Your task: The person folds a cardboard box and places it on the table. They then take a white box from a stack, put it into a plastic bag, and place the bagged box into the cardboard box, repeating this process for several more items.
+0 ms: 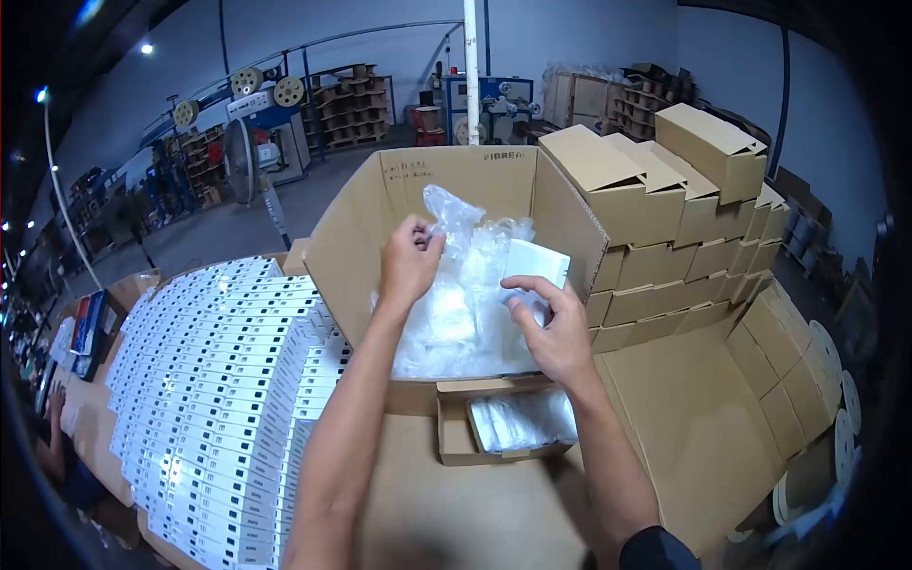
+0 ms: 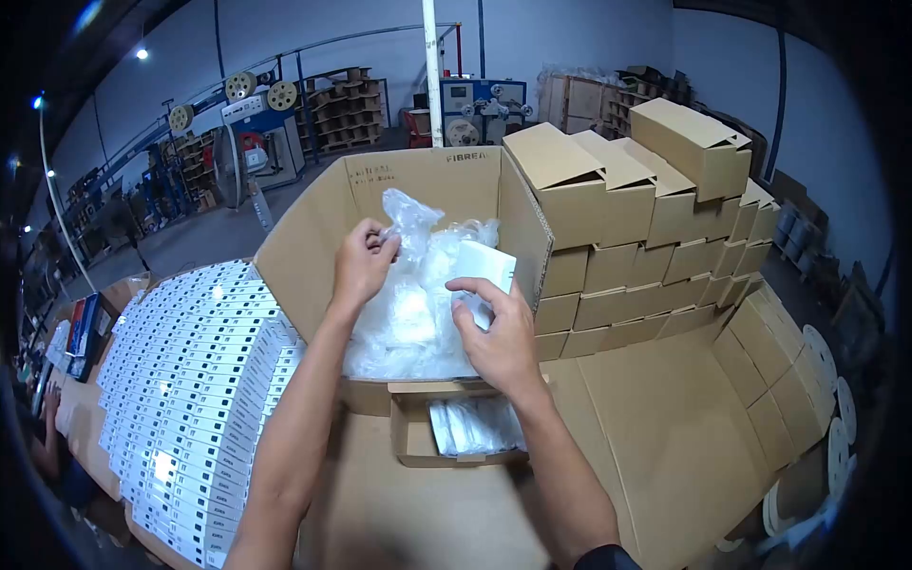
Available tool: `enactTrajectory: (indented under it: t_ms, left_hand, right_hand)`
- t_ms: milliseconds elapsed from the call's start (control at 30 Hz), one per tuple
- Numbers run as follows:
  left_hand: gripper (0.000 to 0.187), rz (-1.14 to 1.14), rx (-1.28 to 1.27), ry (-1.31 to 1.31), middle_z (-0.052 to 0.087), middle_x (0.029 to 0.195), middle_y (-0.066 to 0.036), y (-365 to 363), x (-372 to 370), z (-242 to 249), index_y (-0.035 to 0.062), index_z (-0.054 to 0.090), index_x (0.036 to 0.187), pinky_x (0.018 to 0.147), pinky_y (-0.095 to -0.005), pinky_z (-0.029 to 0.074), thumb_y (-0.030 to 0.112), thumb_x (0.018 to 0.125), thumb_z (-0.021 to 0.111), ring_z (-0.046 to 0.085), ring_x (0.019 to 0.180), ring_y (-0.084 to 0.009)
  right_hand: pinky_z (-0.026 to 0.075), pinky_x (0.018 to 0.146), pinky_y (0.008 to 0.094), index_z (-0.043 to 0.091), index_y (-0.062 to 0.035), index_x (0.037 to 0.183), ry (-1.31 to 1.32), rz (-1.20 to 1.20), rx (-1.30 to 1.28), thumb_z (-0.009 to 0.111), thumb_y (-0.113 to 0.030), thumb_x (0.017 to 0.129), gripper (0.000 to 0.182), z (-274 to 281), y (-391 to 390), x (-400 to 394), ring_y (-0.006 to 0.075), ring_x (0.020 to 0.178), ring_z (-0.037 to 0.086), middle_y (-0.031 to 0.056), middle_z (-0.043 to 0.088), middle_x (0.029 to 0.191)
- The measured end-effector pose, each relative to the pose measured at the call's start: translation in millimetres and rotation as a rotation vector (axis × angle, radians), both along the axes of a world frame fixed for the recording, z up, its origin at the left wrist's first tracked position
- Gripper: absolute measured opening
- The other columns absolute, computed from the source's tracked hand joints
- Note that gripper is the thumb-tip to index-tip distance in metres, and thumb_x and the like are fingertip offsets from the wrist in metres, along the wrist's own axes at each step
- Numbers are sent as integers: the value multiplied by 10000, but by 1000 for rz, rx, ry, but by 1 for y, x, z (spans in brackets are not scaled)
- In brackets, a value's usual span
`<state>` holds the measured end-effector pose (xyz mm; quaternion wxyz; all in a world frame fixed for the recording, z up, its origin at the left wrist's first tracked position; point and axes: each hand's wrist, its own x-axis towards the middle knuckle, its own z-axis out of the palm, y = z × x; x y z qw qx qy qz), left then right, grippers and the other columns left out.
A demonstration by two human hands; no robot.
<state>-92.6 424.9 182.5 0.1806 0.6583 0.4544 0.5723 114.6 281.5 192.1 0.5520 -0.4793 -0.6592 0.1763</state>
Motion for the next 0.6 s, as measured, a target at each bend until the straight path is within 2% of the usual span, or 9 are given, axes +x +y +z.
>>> enactTrajectory:
  t_ms: [100, 167, 267, 300, 367, 400, 500, 567, 600]
  left_hand:
    - [120, -214, -40, -274, 691, 956, -75, -61, -14, 16, 6, 579, 1009, 777, -254, 574, 75, 987, 675, 692, 863, -123]
    - [114, -302, -9, -414, 685, 966, -74, -112, -17, 16, 5, 580, 1014, 804, -248, 570, 67, 989, 672, 686, 881, -118]
    - [102, -282, -6, -397, 654, 931, -23, -193, -11, 3, 0, 571, 1007, 775, -210, 516, 42, 986, 662, 603, 833, -52]
    - [91, -250, -37, -317, 637, 934, -15, -223, -8, 3, 10, 563, 991, 769, -209, 487, 30, 983, 651, 557, 831, -46]
    - [89, -405, -66, -452, 613, 1018, -34, -260, -3, -19, 20, 536, 999, 803, -218, 469, -16, 989, 618, 536, 928, -50]
    - [93, -442, -87, -518, 614, 1033, -37, -279, 2, -23, 25, 527, 987, 804, -223, 469, -15, 992, 611, 532, 936, -50]
    - [118, -520, -177, -734, 594, 976, -27, -321, 5, -38, 54, 498, 953, 796, -235, 487, -4, 983, 597, 540, 887, -64]
    - [130, -679, -270, -1022, 577, 929, -20, -339, 4, -56, 66, 489, 945, 800, -237, 499, -2, 969, 598, 552, 860, -74]
    - [176, -560, -321, -1104, 570, 921, -47, -352, 11, -56, 98, 459, 961, 749, -259, 546, -9, 918, 592, 605, 832, -130]
  right_hand:
    - [520, 887, 411, 757, -90, 1107, -11, 0, 33, 767, -203, 882, 252, 7, -15, -1, 318, 1017, 643, 173, 644, 1125]
    - [520, 913, 408, 745, -74, 1166, 40, 41, 48, 838, -328, 846, 419, 6, -24, -3, 304, 1026, 642, 177, 649, 1120]
    - [526, 900, 380, 715, -41, 1241, 186, 144, -3, 890, -440, 794, 624, 7, -51, -12, 256, 1059, 629, 182, 653, 1102]
    - [530, 888, 364, 711, -29, 1241, 228, 183, -59, 887, -435, 802, 623, 5, -61, -15, 236, 1032, 636, 171, 658, 1084]
    - [536, 863, 333, 701, -5, 1241, 305, 262, -165, 881, -425, 819, 622, -1, -79, -20, 196, 978, 649, 149, 667, 1047]
    - [519, 755, 273, 719, 15, 1130, 406, 351, -293, 841, -359, 885, 463, 5, -99, -24, 118, 818, 627, 77, 675, 957]
    - [463, 644, 243, 718, 6, 995, 397, 425, -280, 792, -283, 941, 303, -30, -136, -21, 72, 691, 563, 9, 658, 887]
    - [431, 655, 247, 702, -9, 907, 350, 367, -243, 773, -212, 955, 221, -42, -170, -17, 56, 739, 529, -15, 629, 846]
    - [435, 674, 248, 703, -12, 906, 322, 335, -224, 775, -202, 952, 209, -51, -187, -13, 56, 756, 530, -18, 620, 836]
